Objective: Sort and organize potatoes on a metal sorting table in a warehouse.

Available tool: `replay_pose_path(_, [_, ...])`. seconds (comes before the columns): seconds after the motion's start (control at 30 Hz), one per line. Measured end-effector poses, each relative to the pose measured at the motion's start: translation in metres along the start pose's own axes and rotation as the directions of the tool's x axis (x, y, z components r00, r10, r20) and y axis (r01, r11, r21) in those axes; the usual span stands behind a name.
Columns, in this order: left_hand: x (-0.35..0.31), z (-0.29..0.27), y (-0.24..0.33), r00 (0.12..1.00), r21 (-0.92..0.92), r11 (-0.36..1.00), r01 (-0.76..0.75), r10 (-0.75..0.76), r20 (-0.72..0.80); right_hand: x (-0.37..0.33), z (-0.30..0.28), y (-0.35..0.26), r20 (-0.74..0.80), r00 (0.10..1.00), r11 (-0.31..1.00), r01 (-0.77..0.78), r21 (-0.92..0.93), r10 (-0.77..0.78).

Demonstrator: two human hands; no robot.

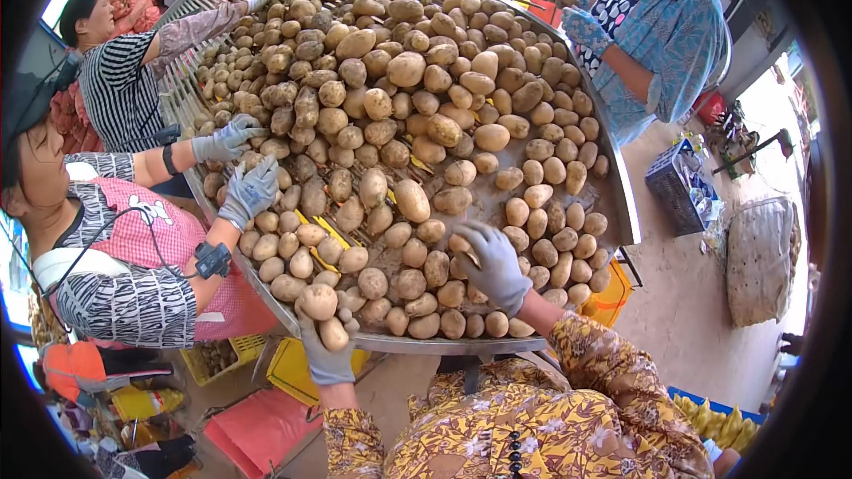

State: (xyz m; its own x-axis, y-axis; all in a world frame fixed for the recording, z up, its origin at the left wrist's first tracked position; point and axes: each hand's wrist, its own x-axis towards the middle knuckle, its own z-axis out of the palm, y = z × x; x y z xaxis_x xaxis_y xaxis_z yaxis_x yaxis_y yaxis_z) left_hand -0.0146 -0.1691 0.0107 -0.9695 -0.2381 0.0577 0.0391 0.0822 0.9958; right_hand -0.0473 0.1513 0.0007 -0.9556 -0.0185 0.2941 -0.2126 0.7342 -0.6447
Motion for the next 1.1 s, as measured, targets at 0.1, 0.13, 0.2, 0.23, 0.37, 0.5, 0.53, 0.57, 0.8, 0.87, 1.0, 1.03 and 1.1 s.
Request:
replay_pose_path(0.1, [-0.027,-0.056,-0.001,0.854,-0.699,0.533,0.477,-0.47,0.225,0.062,0.025,-0.002,-0.014,1.0,0.999,0.02,-0.047,-0.021])
replay_pose_path(0.13, [-0.039,-0.075,-0.017,0.858,-0.686,0.56,0.465,-0.477,0.193,0.076,0.033,-0.003,0.025,0.999,0.992,0.033,-0.121,-0.03])
replay_pose_path(0.2, [-0.052,-0.084,-0.016,0.891,-0.641,0.672,0.371,-0.452,0.042,0.097,0.05,-0.005,0.122,0.992,0.962,0.07,-0.265,-0.039])
replay_pose_path(0.23, [-0.055,-0.086,-0.015,0.89,-0.641,0.683,0.352,-0.456,0.003,0.106,0.055,-0.009,0.183,0.982,0.939,0.025,-0.342,0.04])
replay_pose_path(0.37, [-0.064,-0.101,-0.004,0.927,-0.67,0.695,0.262,-0.375,-0.026,0.124,0.05,0.0,0.187,0.969,0.893,-0.064,-0.445,0.163])
replay_pose_path(0.5, [-0.076,-0.122,-0.005,0.948,-0.538,0.82,0.194,-0.299,-0.114,0.127,0.046,0.008,0.168,0.983,0.982,-0.038,-0.185,0.07])
replay_pose_path(0.53, [-0.08,-0.13,-0.008,0.951,-0.469,0.866,0.175,-0.273,-0.149,0.124,0.046,0.014,0.175,0.98,0.995,-0.087,-0.05,0.094])
replay_pose_path(0.57, [-0.083,-0.137,-0.009,0.949,-0.469,0.867,0.168,-0.272,-0.162,0.118,0.043,0.02,0.184,0.975,0.987,-0.138,0.08,0.121])
replay_pose_path(0.8, [-0.07,-0.1,-0.006,0.957,-0.674,0.702,0.23,-0.287,0.027,0.052,0.002,0.016,0.026,0.981,0.954,-0.195,0.227,0.195])
replay_pose_path(0.87, [-0.061,-0.065,-0.011,0.945,-0.749,0.596,0.29,-0.302,0.126,0.047,0.007,-0.013,-0.261,0.962,0.995,-0.056,0.077,0.074])
replay_pose_path(1.0, [-0.038,0.02,0.023,0.941,-0.625,0.706,0.332,-0.201,0.273,0.01,0.002,-0.097,0.532,0.841,0.703,-0.438,0.56,0.099])
replay_pose_path(1.03, [-0.038,0.035,0.025,0.929,-0.633,0.686,0.358,-0.192,0.318,0.005,-0.002,-0.109,0.708,0.703,0.479,-0.644,0.596,0.064])
replay_pose_path(1.1, [-0.04,0.056,0.028,0.902,-0.294,0.897,0.329,-0.206,0.379,-0.024,0.016,-0.097,0.599,0.792,0.568,-0.549,0.613,0.12])
